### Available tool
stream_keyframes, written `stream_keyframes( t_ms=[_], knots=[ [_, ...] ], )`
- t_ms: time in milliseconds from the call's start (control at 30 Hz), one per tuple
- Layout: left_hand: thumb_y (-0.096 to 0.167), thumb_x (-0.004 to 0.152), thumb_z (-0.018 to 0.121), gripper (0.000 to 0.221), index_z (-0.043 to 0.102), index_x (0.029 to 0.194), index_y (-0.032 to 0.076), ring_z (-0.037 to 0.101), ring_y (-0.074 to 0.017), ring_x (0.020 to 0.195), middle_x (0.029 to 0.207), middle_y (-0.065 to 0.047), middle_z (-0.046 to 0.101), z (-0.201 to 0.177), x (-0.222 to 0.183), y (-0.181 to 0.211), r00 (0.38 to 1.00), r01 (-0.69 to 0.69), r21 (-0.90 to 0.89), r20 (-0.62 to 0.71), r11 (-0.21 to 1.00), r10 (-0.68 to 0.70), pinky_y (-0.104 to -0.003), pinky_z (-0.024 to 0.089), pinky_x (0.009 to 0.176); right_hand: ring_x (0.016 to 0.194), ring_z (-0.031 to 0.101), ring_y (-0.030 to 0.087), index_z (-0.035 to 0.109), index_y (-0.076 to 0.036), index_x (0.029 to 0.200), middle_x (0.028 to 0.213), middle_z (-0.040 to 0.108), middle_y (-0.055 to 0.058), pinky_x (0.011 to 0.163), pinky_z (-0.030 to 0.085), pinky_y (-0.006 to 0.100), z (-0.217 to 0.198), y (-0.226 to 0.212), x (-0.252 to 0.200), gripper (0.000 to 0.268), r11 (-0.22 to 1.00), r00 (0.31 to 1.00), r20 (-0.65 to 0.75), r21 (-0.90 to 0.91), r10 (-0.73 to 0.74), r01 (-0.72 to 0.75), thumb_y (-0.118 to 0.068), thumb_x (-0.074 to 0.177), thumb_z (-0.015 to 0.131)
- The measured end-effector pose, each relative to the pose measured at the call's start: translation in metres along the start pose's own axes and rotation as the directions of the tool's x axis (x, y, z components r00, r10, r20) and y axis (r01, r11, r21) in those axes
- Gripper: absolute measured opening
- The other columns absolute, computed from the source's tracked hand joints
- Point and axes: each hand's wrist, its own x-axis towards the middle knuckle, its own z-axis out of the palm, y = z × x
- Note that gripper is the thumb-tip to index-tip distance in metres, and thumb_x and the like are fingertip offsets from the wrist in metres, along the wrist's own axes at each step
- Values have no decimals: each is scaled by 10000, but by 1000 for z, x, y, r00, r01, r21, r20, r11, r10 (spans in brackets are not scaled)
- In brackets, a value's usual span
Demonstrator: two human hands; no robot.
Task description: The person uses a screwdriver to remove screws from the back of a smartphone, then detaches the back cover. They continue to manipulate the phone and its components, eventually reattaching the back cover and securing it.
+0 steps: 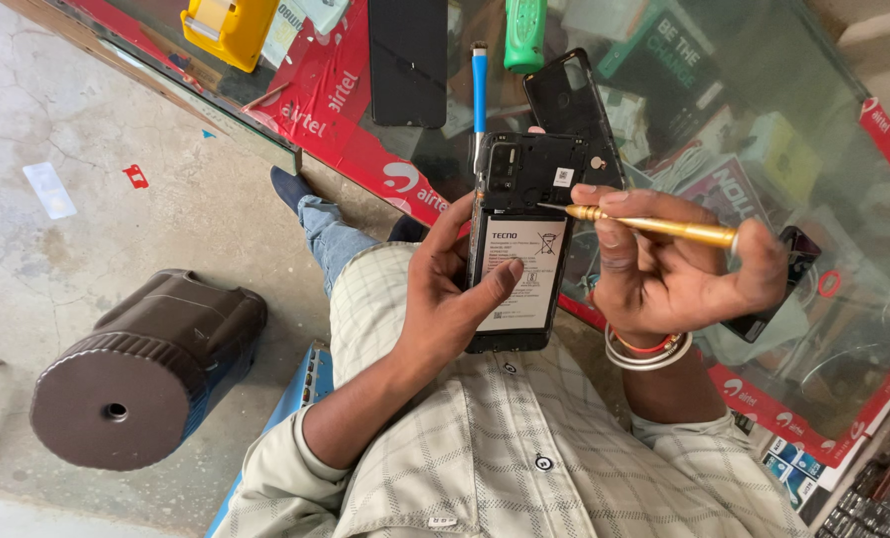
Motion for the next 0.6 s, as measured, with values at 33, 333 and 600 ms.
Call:
stream_keyframes(
  t_ms=[33,333,600],
  knots=[
    [61,985,730,665,396,1557,7,712,-157,1118,1226,-125,718,1,-1,-1,1000,-15,33,-18,999,15,-303,584,981,776,755,272,160,-278,1570,1071,672,213,771,652,424,2,2,3,816,998,998,15,-36,-59,60,7,1024,695],
    [2,960,663,653,415,1563,34,675,-130,1045,1161,-117,711,-4,13,-17,974,-93,239,-179,967,138,-282,561,917,811,654,184,493,-7,1287,1062,741,143,677,466,289,-3,-12,37,402,914,898,208,-212,387,-345,-94,979,738],
    [56,928,671,648,455,1538,49,688,-125,989,1103,-115,737,-25,25,-4,963,-109,346,-196,932,185,-296,566,889,787,705,133,594,6,1240,966,723,89,716,573,257,24,-13,55,293,907,883,241,-233,402,-349,-136,1056,772]
  ],
)
